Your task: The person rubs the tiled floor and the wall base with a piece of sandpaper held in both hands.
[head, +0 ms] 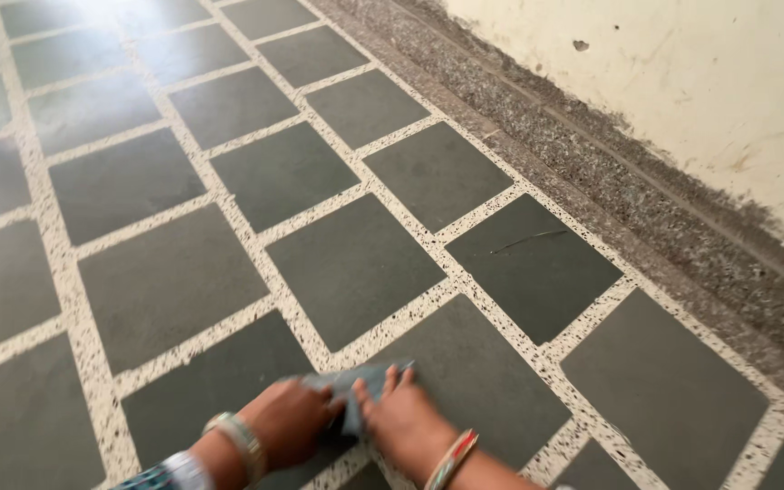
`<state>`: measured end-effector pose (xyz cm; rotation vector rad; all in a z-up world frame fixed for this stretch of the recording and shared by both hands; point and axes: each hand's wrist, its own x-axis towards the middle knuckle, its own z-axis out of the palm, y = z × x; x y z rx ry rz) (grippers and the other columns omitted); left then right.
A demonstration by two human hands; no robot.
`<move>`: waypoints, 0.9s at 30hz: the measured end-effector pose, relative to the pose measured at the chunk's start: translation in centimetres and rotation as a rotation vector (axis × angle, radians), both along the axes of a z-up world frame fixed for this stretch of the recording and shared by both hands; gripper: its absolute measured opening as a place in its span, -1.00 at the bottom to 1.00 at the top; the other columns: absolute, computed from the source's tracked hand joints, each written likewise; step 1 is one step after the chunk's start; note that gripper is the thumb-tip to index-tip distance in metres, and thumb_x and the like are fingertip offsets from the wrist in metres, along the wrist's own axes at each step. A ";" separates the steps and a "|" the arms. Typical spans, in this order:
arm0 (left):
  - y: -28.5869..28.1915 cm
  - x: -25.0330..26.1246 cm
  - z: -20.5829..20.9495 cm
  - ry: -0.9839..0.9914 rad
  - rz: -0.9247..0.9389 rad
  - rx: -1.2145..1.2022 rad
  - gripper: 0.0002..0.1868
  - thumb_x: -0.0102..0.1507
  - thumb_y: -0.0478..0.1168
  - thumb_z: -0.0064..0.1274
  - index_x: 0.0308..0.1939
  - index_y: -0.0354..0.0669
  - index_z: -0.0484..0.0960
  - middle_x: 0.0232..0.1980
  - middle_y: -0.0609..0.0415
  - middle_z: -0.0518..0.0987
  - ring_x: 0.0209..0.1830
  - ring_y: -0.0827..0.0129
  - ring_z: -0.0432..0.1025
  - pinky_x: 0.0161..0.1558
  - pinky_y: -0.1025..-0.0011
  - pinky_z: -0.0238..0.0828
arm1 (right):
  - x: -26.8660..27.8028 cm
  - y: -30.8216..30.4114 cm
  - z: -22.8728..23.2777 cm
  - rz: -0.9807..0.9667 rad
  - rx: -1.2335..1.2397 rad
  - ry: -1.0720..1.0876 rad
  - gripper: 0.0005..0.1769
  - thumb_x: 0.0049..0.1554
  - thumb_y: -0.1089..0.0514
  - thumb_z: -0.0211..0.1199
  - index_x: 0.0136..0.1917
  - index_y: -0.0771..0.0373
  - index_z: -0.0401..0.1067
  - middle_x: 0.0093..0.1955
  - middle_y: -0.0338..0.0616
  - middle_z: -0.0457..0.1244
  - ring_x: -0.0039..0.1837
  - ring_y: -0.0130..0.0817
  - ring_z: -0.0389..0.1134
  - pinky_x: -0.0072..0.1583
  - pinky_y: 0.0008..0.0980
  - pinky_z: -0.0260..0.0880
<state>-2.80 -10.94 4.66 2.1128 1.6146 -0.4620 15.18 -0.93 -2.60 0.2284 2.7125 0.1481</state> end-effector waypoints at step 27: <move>0.2 -13.8 -2.6 0.016 0.157 0.289 -0.42 0.28 -0.27 -0.05 0.41 -0.21 0.35 0.40 -0.31 0.35 0.14 -0.24 0.47 -0.01 0.07 0.55 | -15.0 3.1 1.5 -0.141 0.101 0.034 -0.34 0.30 0.11 -0.09 0.64 0.08 -0.04 0.41 0.57 0.09 0.32 0.36 0.30 0.17 -0.04 0.46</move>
